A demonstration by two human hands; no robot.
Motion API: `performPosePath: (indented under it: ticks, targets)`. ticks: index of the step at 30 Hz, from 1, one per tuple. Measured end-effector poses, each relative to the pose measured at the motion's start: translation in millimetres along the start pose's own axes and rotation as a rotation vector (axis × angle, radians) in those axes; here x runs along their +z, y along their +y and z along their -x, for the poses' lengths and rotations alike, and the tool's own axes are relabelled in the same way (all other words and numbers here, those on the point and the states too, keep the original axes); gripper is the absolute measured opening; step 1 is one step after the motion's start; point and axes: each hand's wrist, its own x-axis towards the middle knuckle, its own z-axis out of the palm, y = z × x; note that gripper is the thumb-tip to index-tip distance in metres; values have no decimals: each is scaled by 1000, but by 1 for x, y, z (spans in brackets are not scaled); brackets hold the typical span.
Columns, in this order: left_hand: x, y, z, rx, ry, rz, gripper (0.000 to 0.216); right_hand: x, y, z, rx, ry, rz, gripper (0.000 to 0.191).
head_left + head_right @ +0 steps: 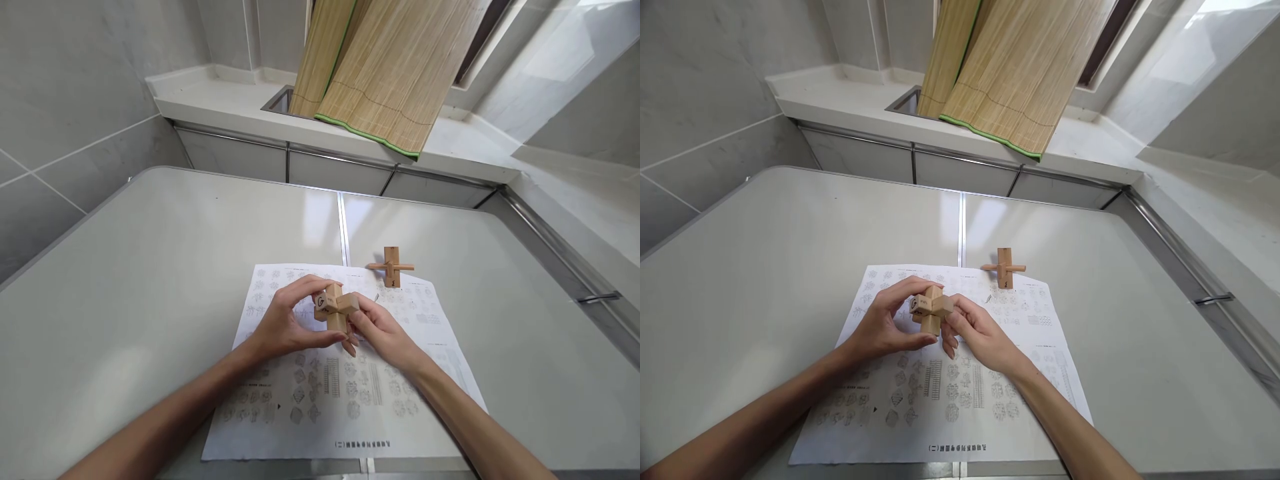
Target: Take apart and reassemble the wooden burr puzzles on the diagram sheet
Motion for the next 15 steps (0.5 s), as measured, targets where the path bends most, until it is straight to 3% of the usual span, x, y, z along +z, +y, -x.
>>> performPosePath:
  ticks: [4, 11, 15]
  targets:
    - [1, 0, 0, 10, 6, -16, 56, 8, 2, 0, -5, 54, 32, 40]
    - [0, 4, -3, 93, -105, 11, 65, 6, 15, -4, 221, 29, -354, 58]
    - [2, 3, -3, 104, -93, 23, 69, 2, 11, -4, 178, 88, -407, 44]
